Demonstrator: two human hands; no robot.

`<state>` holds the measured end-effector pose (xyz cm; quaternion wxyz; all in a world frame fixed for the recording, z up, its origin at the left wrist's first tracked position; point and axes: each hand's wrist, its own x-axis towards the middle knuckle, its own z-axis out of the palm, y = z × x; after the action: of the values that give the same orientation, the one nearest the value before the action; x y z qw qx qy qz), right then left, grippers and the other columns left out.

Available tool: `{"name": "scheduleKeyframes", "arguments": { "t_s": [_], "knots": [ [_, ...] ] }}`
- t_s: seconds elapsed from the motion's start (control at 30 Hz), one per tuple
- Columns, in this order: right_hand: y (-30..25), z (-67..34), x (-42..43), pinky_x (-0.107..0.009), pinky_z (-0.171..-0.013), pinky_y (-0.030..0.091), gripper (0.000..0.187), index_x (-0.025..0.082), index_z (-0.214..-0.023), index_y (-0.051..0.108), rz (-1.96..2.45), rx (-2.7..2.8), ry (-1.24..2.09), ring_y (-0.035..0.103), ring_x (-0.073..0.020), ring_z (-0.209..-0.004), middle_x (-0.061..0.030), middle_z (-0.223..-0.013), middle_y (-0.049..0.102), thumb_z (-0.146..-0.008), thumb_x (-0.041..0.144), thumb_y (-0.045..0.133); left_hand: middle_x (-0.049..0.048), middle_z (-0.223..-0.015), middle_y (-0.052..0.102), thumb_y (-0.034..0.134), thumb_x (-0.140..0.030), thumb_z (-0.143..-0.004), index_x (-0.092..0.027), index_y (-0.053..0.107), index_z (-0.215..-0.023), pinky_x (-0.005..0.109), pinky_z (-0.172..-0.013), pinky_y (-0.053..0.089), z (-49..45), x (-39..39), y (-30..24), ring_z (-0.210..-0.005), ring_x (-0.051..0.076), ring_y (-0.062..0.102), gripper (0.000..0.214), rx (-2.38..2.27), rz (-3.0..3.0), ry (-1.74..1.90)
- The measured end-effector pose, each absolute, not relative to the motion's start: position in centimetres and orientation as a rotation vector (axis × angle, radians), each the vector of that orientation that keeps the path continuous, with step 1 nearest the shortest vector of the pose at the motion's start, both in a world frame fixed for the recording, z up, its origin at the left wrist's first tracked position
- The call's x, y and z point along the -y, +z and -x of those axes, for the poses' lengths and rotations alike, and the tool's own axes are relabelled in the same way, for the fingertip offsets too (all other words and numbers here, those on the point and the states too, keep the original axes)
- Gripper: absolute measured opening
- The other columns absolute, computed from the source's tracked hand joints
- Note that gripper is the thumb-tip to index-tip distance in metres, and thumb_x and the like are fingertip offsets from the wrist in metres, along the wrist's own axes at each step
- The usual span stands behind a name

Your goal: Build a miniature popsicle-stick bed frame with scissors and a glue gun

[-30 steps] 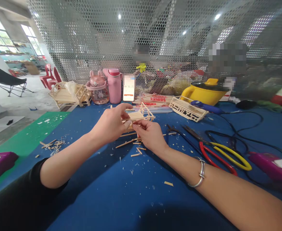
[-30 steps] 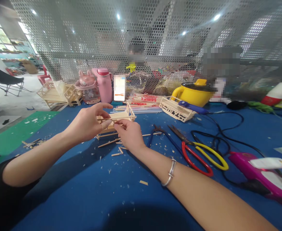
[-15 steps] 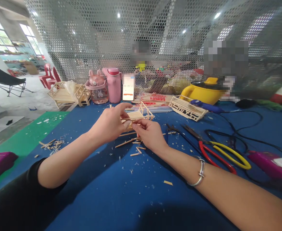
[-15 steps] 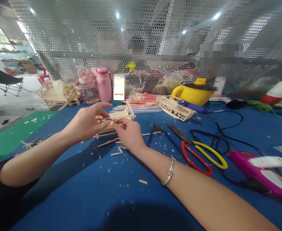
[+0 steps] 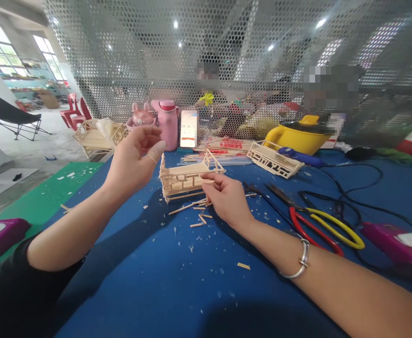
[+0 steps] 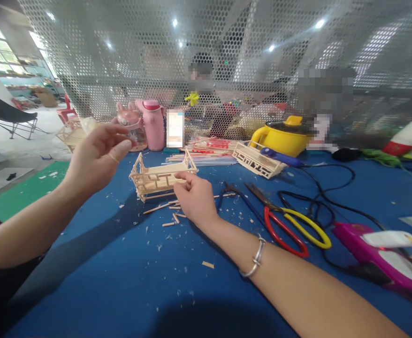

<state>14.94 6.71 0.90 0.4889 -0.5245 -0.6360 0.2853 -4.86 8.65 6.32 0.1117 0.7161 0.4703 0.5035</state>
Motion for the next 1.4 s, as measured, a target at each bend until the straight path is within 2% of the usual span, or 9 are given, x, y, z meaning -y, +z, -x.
{"name": "scheduleKeyframes", "arguments": {
  "t_s": [0.13,0.23,0.33,0.43,0.53,0.67,1.2,1.4],
  "knots": [
    [1.1,-15.7,-6.4,-0.024,-0.047,0.034,0.028,0.012,-0.093,0.066,1.259,1.558,0.681,0.042,-0.0094,-0.044,0.0047,-0.048,0.048,-0.075,0.03,0.054,0.0042,-0.098,0.065,0.049,-0.036,-0.085,-0.021,0.051,-0.105,0.032,-0.082,0.048,5.7,-8.1,3.7,-0.092,0.016,0.061,0.026,-1.436,-2.008,1.599],
    [1.1,-15.5,-6.9,-0.023,-0.043,0.033,0.032,0.013,-0.095,0.065,1.167,1.523,0.892,0.041,-0.0085,-0.041,0.0043,-0.048,0.05,-0.077,0.038,0.055,0.0064,-0.106,0.062,0.052,-0.036,-0.083,-0.021,0.049,-0.109,0.033,-0.084,0.047,5.9,-7.3,2.3,-0.096,0.017,0.058,0.03,-1.42,-2.015,1.559],
    [1.1,-14.9,-7.5,-0.021,-0.039,0.029,0.032,0.014,-0.089,0.064,1.083,1.424,1.09,0.037,-0.0066,-0.038,0.0056,-0.046,0.048,-0.076,0.042,0.057,0.0078,-0.11,0.06,0.056,-0.036,-0.081,-0.02,0.049,-0.111,0.036,-0.084,0.048,5.6,-6.8,1.5,-0.098,0.019,0.057,0.035,-1.385,-2.024,1.555],
    [1.1,-14.5,-7.7,-0.019,-0.037,0.026,0.03,0.014,-0.086,0.062,1.05,1.322,1.216,0.036,-0.0058,-0.038,0.0062,-0.045,0.048,-0.07,0.039,0.062,0.0079,-0.11,0.06,0.056,-0.035,-0.081,-0.02,0.05,-0.111,0.037,-0.084,0.048,5.1,-6.8,1.0,-0.099,0.02,0.056,0.035,-1.38,-2.011,1.56],
    [1.1,-14.5,-7.9,-0.019,-0.036,0.024,0.031,0.013,-0.092,0.061,1.076,1.299,1.284,0.035,-0.0056,-0.037,0.0067,-0.045,0.049,-0.066,0.029,0.063,0.008,-0.108,0.06,0.055,-0.035,-0.081,-0.02,0.05,-0.112,0.037,-0.083,0.048,4.8,-6.8,0.7,-0.099,0.02,0.056,0.034,-1.374,-1.995,1.543],
    [0.6,-14.7,-8.2,-0.02,-0.038,0.026,0.03,0.013,-0.094,0.061,1.1,1.368,1.261,0.035,-0.0058,-0.037,0.0072,-0.044,0.049,-0.065,0.023,0.059,0.0079,-0.106,0.06,0.056,-0.035,-0.081,-0.019,0.051,-0.113,0.038,-0.085,0.047,4.8,-6.9,0.2,-0.099,0.02,0.056,0.036,-1.377,-2.006,1.544],
    [-0.4,-14.3,-8.9,-0.02,-0.042,0.033,0.024,0.014,-0.091,0.062,1.12,1.528,1.067,0.043,-0.0074,-0.042,0.0055,-0.047,0.051,-0.075,0.032,0.059,0.0083,-0.109,0.058,0.056,-0.035,-0.081,-0.018,0.05,-0.116,0.038,-0.087,0.047,4.7,-7.0,-0.1,-0.101,0.02,0.054,0.04,-1.442,-2.072,1.603],
    [0.0,-14.3,-8.8,-0.02,-0.043,0.034,0.021,0.014,-0.089,0.063,1.146,1.578,1.023,0.043,-0.0073,-0.043,0.0045,-0.048,0.051,-0.076,0.03,0.058,0.0088,-0.111,0.058,0.056,-0.037,-0.08,-0.02,0.05,-0.117,0.036,-0.08,0.051,4.6,-6.8,-0.1,-0.1,0.021,0.055,0.041,-1.472,-2.072,1.582]
  ]
}}
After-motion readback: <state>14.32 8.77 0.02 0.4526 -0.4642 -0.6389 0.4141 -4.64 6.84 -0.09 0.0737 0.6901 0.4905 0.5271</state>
